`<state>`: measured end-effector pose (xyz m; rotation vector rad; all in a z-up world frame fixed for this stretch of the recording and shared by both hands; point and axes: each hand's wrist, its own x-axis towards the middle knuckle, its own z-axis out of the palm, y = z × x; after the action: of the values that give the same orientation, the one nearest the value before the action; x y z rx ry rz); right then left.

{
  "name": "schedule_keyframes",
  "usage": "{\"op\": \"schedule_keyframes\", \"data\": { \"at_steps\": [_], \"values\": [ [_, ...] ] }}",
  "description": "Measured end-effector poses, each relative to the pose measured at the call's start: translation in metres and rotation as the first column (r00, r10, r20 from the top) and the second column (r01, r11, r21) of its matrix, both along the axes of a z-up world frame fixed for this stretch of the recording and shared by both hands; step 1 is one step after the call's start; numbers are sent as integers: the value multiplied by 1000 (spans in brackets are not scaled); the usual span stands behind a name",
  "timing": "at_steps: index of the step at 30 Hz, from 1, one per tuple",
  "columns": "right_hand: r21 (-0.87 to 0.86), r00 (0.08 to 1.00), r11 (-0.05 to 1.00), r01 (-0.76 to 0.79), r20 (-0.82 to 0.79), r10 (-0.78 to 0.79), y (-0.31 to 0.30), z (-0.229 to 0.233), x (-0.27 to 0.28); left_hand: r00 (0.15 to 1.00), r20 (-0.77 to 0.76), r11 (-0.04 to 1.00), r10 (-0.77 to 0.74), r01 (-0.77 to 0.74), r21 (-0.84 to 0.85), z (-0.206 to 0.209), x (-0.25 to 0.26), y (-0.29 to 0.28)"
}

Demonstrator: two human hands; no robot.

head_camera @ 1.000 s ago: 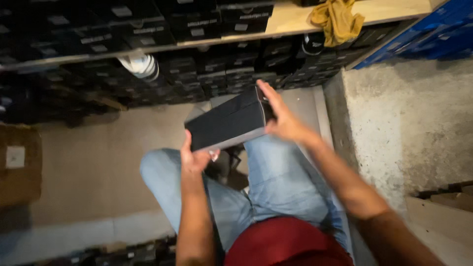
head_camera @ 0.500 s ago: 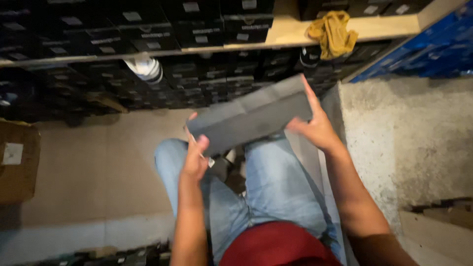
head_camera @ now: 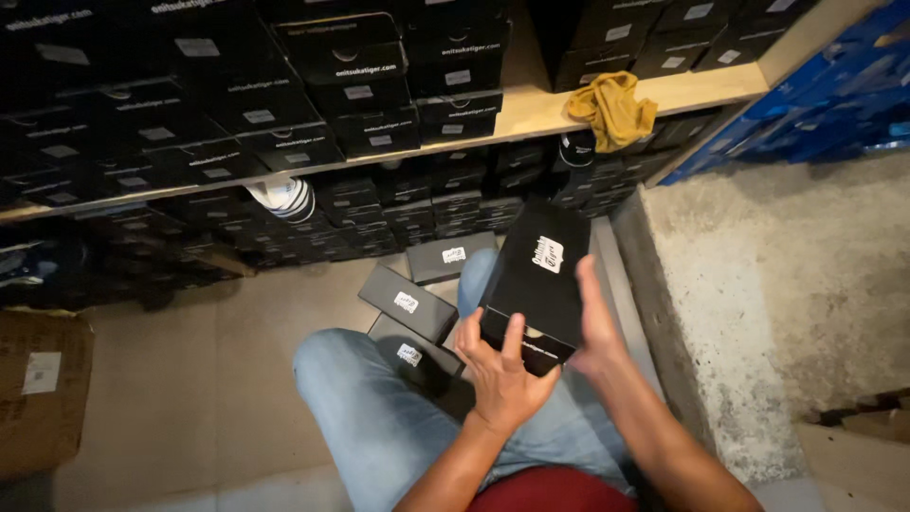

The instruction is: The person wipes a white sneaker with a yellow cloth, then places it into a shoebox and covers it with tissue paper. The person closes the box and places it on a shelf. The person then opens another box, removes a black sneaker, and places it on the floor.

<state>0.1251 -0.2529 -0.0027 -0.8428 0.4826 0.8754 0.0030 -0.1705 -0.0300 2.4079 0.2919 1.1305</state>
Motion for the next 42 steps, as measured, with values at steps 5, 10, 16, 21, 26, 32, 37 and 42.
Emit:
{"op": "schedule_keyframes", "data": {
  "at_steps": [5,10,16,21,26,32,37,42],
  "values": [
    [-184,1000,983,-27,-21,23,-24,-8,19,980,90,978,-180,188,-90,-37,0,-12],
    [-668,402,644,374,742,536,-36,16,66,897,-234,927,-374,352,-133,-60,-16,-4],
    [-439,-1,647,624,827,562,-5,12,127,797,-427,899,-427,324,-295,-62,-16,-1],
    [-543,138,663,516,816,561,6,-2,141,771,-461,892,-439,316,-323,-70,-16,0],
    [-640,377,690,338,764,524,-9,1,155,775,-457,893,-436,309,-328,-71,-15,0],
    [-2,962,995,-95,258,92,-46,-29,189,681,-525,842,-509,270,-466,-61,-10,2],
    [-40,970,993,-112,213,118,-59,-43,215,691,-511,840,-511,274,-468,-65,-11,2],
    [-280,885,954,-104,411,217,-31,-2,180,662,-525,820,-536,259,-510,-64,-9,0]
  ]
}}
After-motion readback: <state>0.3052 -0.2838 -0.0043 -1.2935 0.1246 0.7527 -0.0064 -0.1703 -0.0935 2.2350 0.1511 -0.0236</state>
